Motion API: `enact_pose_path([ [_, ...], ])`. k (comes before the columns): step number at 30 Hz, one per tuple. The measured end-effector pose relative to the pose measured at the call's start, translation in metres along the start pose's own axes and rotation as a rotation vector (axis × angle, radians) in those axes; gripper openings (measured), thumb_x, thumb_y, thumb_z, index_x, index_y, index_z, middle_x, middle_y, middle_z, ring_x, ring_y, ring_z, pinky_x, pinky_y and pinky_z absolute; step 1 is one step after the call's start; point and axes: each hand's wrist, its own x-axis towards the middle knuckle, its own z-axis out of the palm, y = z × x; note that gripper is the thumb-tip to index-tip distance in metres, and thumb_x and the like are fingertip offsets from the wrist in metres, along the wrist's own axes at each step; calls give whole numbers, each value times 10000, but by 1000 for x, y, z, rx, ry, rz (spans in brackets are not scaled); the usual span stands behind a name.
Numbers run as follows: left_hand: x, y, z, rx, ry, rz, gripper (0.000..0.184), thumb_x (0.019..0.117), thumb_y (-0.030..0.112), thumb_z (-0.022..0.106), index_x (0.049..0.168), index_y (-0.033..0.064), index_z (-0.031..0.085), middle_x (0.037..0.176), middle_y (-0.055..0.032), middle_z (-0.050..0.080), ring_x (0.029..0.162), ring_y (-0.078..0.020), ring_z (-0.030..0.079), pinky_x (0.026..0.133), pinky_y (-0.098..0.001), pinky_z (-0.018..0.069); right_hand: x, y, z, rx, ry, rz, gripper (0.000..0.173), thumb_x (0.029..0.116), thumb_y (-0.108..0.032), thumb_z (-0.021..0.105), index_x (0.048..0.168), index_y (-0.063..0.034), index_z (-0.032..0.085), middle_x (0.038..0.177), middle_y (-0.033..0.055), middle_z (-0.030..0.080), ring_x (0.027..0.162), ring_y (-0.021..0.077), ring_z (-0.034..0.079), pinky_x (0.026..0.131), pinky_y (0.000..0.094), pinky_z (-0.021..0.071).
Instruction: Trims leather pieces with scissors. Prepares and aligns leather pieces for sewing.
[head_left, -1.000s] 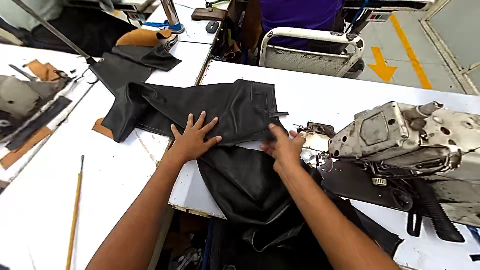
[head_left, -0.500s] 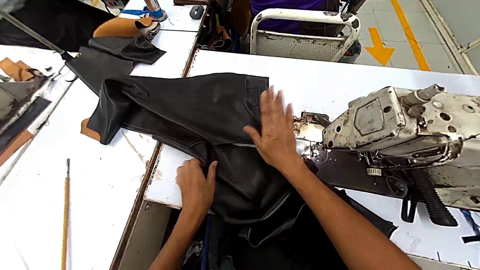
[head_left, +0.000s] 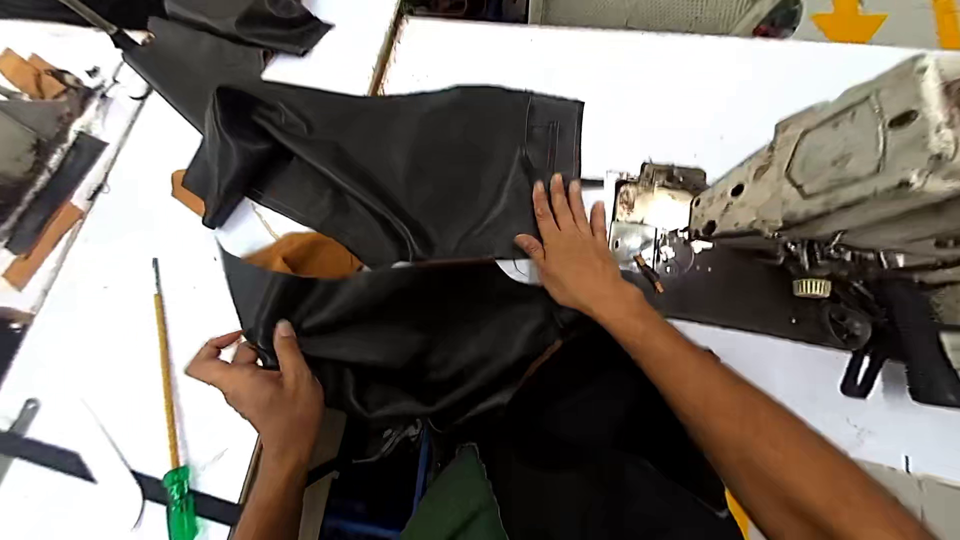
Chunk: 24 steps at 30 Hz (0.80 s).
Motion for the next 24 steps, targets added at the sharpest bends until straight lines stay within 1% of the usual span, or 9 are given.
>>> enact_pose_path([
  [2,15,-14,-6,162,19,37,655,1035,282,613,1402,-159,297,1154,-280,574,932,-220,633,849,-358,545,-15,13,-18,124,-2,-39,688,1106,-470,320,1626,-21,271,1689,234,214,1569,411,190,1235,657,172],
  [4,25,-16,-23,286,-36,107,936,961,394,685,1499,-199,199,1492,-461,311,1365,-569,400,1156,-610,335,-48,16,-60,238,89,31,522,1115,-337,406,1535,-32,458,1571,199,463,1441,325,474,1172,495,408],
  [6,31,-1,-23,292,-67,290,925,960,435,685,1531,-145,247,1565,-413,258,1460,-562,273,1215,-619,232,-91,20,-85,271,144,155,384,1095,-292,482,1345,-47,639,1272,146,679,1120,262,677,954,459,559],
  [9,43,57,19,93,-301,604,453,1020,237,626,1359,-59,571,1437,-279,539,1376,-394,498,1143,-534,412,-123,23,-80,284,117,257,260,1044,-279,597,1172,-100,735,1129,67,723,1039,200,704,913,438,599],
  [12,64,86,73,61,-453,630,335,1046,259,581,1243,8,683,1337,-222,643,1310,-349,585,1094,-494,469,-98,3,-62,269,166,119,243,1040,-181,570,1144,-60,754,1193,108,727,1113,234,693,961,421,571],
  [15,80,86,92,120,-422,466,541,1048,349,560,1368,-84,508,1374,-336,517,1298,-438,523,1097,-521,430,-35,-9,-37,282,211,-125,339,1064,-102,456,1284,-67,711,1405,151,639,1375,320,553,1164,477,434],
  [18,82,65,96,165,-424,390,496,1078,300,505,1344,-113,436,1241,-335,560,1127,-431,611,981,-526,508,26,-2,-4,266,155,-293,418,1097,-162,398,1461,-151,602,1573,111,497,1518,366,354,1241,605,241],
  [21,91,41,97,381,-613,456,626,1103,373,406,1570,-34,312,1589,-276,379,1482,-426,375,1208,-656,242,50,4,19,93,22,-287,501,1115,-362,316,1586,-246,443,1680,107,319,1564,399,220,1236,662,139],
  [24,94,45,94,664,-650,414,627,1119,433,241,1635,77,258,1669,-175,296,1535,-375,299,1153,-790,97,30,-10,26,-41,4,-102,556,1112,-396,259,1630,-214,346,1707,127,241,1574,422,158,1226,697,99],
])
